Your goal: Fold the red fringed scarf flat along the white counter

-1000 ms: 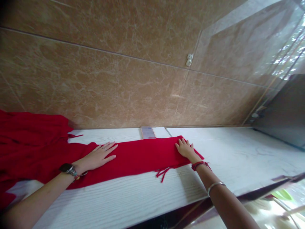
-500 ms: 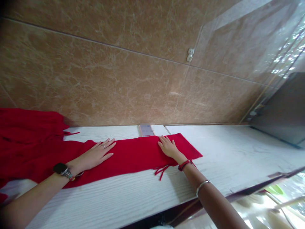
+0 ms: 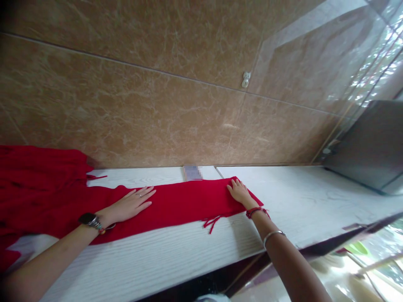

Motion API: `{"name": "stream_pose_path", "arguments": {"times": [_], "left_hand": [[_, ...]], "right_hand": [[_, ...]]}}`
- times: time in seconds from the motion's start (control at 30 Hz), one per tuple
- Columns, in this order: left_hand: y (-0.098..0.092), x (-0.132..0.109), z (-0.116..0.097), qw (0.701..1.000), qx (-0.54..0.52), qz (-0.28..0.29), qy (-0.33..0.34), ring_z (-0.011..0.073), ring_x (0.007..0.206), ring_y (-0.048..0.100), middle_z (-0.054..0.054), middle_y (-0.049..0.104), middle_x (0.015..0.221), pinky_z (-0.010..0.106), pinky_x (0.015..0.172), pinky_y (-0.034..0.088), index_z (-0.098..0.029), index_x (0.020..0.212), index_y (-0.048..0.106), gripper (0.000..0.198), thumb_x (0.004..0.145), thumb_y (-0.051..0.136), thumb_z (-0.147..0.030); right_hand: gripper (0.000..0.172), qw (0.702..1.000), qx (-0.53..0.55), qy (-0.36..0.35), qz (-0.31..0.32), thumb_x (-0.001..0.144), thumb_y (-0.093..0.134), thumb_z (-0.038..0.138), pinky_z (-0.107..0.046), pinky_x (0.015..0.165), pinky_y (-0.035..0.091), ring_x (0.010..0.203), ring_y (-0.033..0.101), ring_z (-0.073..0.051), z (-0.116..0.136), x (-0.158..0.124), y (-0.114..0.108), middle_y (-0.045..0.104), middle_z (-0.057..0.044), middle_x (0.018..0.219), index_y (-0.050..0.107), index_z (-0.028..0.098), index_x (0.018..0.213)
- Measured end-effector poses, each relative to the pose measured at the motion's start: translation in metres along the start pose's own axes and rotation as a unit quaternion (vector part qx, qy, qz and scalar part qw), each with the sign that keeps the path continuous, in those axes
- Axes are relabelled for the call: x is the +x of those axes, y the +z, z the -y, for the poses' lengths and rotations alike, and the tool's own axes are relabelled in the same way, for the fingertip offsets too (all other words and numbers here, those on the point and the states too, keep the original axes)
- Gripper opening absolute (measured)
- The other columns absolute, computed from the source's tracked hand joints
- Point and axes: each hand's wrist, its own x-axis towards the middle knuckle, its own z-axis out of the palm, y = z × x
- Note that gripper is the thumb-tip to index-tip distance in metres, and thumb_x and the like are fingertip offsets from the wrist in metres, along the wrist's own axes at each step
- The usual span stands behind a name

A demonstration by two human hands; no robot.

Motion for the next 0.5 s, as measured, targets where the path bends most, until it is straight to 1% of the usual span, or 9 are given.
{"name": "stream_pose_path", "arguments": {"times": [0.03,0.1,0.13,0.17,0.23,0.3,0.37,0.4,0.5], "left_hand": [[-0.001,0.000,0.000,1.000,0.001,0.003,0.000,0.0194,0.132,0.016,0.003,0.018,0.144,0.041,0.106,0.012,-0.024,0.137,0.024,0.052,0.089,0.025,-0.044],[-0.001,0.000,-0.001,1.000,0.005,0.009,-0.001,0.0194,0.132,0.015,0.003,0.017,0.144,0.041,0.106,0.011,-0.024,0.137,0.024,0.052,0.089,0.024,-0.043],[-0.001,0.000,-0.001,1.000,0.008,0.011,-0.001,0.0195,0.132,0.015,0.003,0.017,0.144,0.041,0.106,0.011,-0.023,0.137,0.024,0.052,0.089,0.024,-0.043],[-0.001,0.000,-0.001,1.000,0.010,0.011,0.000,0.0195,0.132,0.015,0.004,0.017,0.144,0.041,0.106,0.011,-0.023,0.137,0.023,0.052,0.089,0.024,-0.043],[-0.001,0.000,0.000,1.000,0.014,0.008,0.005,0.0195,0.132,0.015,0.004,0.016,0.145,0.042,0.106,0.011,-0.023,0.137,0.023,0.052,0.089,0.023,-0.044],[-0.001,0.000,0.000,1.000,0.018,0.005,0.009,0.0190,0.132,0.015,0.004,0.016,0.145,0.041,0.106,0.012,-0.023,0.137,0.022,0.053,0.089,0.022,-0.045],[0.000,0.000,0.000,1.000,0.020,0.001,0.010,0.0183,0.132,0.015,0.003,0.017,0.145,0.041,0.106,0.012,-0.023,0.137,0.022,0.053,0.089,0.022,-0.046],[0.000,0.000,0.000,1.000,0.020,-0.002,0.011,0.0181,0.132,0.015,0.003,0.018,0.144,0.040,0.106,0.012,-0.022,0.137,0.023,0.053,0.089,0.022,-0.046],[0.001,0.000,0.001,0.999,0.026,-0.011,0.018,0.0182,0.132,0.017,0.004,0.020,0.144,0.040,0.106,0.013,-0.021,0.137,0.023,0.054,0.089,0.023,-0.046]], "right_hand": [[0.040,1.000,0.003,0.009,-0.014,0.090,0.030,0.021,-0.047,0.099,0.027,0.127,0.027,-0.027,0.010,-0.002,-0.003,0.037,-0.021,0.134,0.042,0.006,0.125],[0.047,0.999,0.025,-0.003,-0.041,0.091,0.026,0.029,-0.046,0.100,0.027,0.129,0.023,-0.027,0.040,-0.010,-0.010,0.031,-0.022,0.137,0.033,0.003,0.131],[0.049,0.996,0.057,-0.042,-0.053,0.091,0.028,0.032,-0.045,0.101,0.027,0.129,0.022,-0.026,0.059,-0.015,-0.014,0.031,-0.020,0.138,0.032,0.004,0.132],[0.050,0.989,0.092,-0.097,-0.066,0.091,0.029,0.035,-0.044,0.102,0.027,0.130,0.022,-0.025,0.079,-0.022,-0.018,0.030,-0.018,0.139,0.032,0.007,0.133],[0.052,0.966,0.138,-0.205,-0.076,0.090,0.030,0.040,-0.043,0.103,0.025,0.131,0.019,-0.024,0.118,-0.038,-0.027,0.027,-0.014,0.141,0.031,0.013,0.134],[0.052,0.943,0.138,-0.300,-0.049,0.089,0.032,0.041,-0.043,0.104,0.023,0.132,0.016,-0.023,0.147,-0.051,-0.033,0.026,-0.011,0.142,0.029,0.017,0.135],[0.050,0.930,0.118,-0.348,-0.003,0.090,0.029,0.041,-0.045,0.104,0.022,0.131,0.018,-0.022,0.160,-0.061,-0.035,0.027,-0.009,0.142,0.029,0.019,0.136],[0.050,0.929,0.106,-0.353,0.017,0.091,0.027,0.041,-0.045,0.104,0.022,0.131,0.019,-0.022,0.159,-0.063,-0.035,0.028,-0.008,0.142,0.028,0.020,0.136],[0.048,0.944,0.085,-0.316,0.042,0.092,0.021,0.038,-0.046,0.104,0.022,0.130,0.020,-0.022,0.137,-0.067,-0.028,0.026,-0.007,0.142,0.026,0.020,0.137]]}}
